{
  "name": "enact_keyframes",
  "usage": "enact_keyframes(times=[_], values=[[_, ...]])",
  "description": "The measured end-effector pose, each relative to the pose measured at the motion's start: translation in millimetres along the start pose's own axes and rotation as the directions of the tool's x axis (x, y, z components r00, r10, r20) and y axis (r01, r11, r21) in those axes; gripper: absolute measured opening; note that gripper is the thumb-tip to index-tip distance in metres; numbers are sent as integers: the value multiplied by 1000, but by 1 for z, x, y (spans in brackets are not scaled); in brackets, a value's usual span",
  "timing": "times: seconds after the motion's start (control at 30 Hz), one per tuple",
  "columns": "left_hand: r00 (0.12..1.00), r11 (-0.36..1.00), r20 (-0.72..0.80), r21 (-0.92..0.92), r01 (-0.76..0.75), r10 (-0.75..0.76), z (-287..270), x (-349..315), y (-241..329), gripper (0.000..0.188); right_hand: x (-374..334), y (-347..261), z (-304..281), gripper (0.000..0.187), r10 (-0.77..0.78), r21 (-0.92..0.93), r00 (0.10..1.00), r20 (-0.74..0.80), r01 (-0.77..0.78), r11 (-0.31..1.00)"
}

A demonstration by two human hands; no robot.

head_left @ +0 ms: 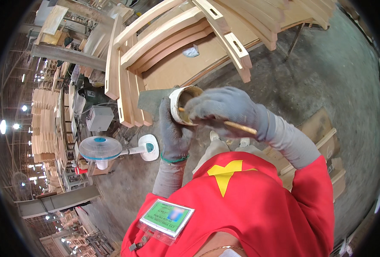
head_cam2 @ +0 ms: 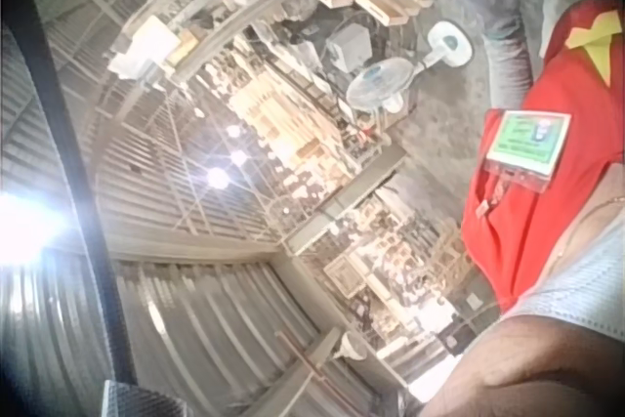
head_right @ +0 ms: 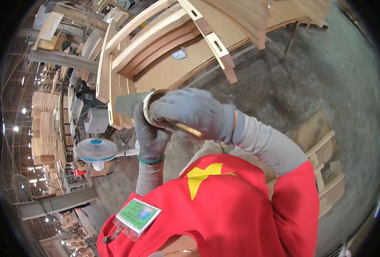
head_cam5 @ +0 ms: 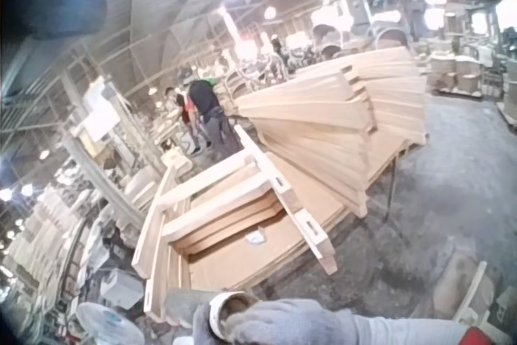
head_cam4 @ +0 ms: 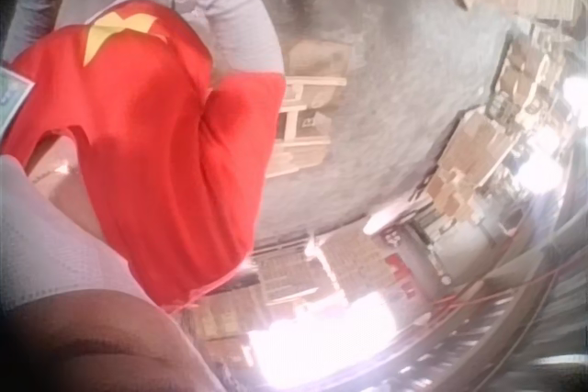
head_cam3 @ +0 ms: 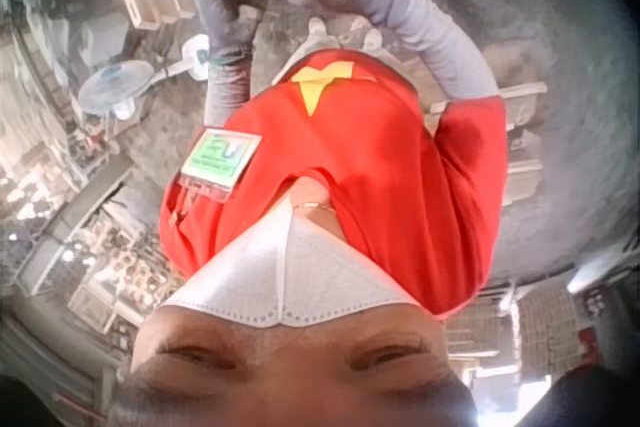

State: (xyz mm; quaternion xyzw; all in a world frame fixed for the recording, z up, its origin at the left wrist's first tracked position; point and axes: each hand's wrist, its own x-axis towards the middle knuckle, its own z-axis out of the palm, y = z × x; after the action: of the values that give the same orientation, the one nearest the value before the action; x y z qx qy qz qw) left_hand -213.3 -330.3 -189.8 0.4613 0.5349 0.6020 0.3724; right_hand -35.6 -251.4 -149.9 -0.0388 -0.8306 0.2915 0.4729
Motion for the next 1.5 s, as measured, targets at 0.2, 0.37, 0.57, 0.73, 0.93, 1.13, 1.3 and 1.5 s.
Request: enact_keyframes(times=[0.2, 0.37, 0.57, 0.73, 0.93, 1.13, 1.3, 1.5], values=[[964, 863, 10, 444, -242, 265, 4, -9, 26, 71, -2, 15, -10, 19, 221, -39, 972, -76, -224, 974], [923, 740, -241, -670, 65, -299, 12, -13, 23, 49, -23, -4, 5, 15, 717, 245, 694, -65, -685, 686], [934, 845, -355, -510, -161, -36, 21, -9, 7, 48, -44, -40, 25, 12, 878, 722, 478, -36, -595, 353], [937, 857, -349, -493, -153, -34, 22, -10, -4, 48, -45, -51, 27, 12, 931, 895, 358, -66, -392, 214], [953, 694, -145, -715, 85, -266, 31, -14, 7, 43, -45, -22, 15, 13, 585, 271, 729, -357, -518, 811], [965, 777, -123, -620, 107, -230, 25, -15, 17, 39, -42, -6, -1, 11, 399, -10, 907, -132, -404, 915], [978, 987, -207, -159, -1, -32, 23, -17, 10, 39, -38, 1, -20, 18, 189, -26, 977, 102, -187, 982], [923, 629, 93, -706, 326, -374, 14, -16, 17, 44, -13, -26, -26, 11, 758, 618, 651, 53, -618, 487]])
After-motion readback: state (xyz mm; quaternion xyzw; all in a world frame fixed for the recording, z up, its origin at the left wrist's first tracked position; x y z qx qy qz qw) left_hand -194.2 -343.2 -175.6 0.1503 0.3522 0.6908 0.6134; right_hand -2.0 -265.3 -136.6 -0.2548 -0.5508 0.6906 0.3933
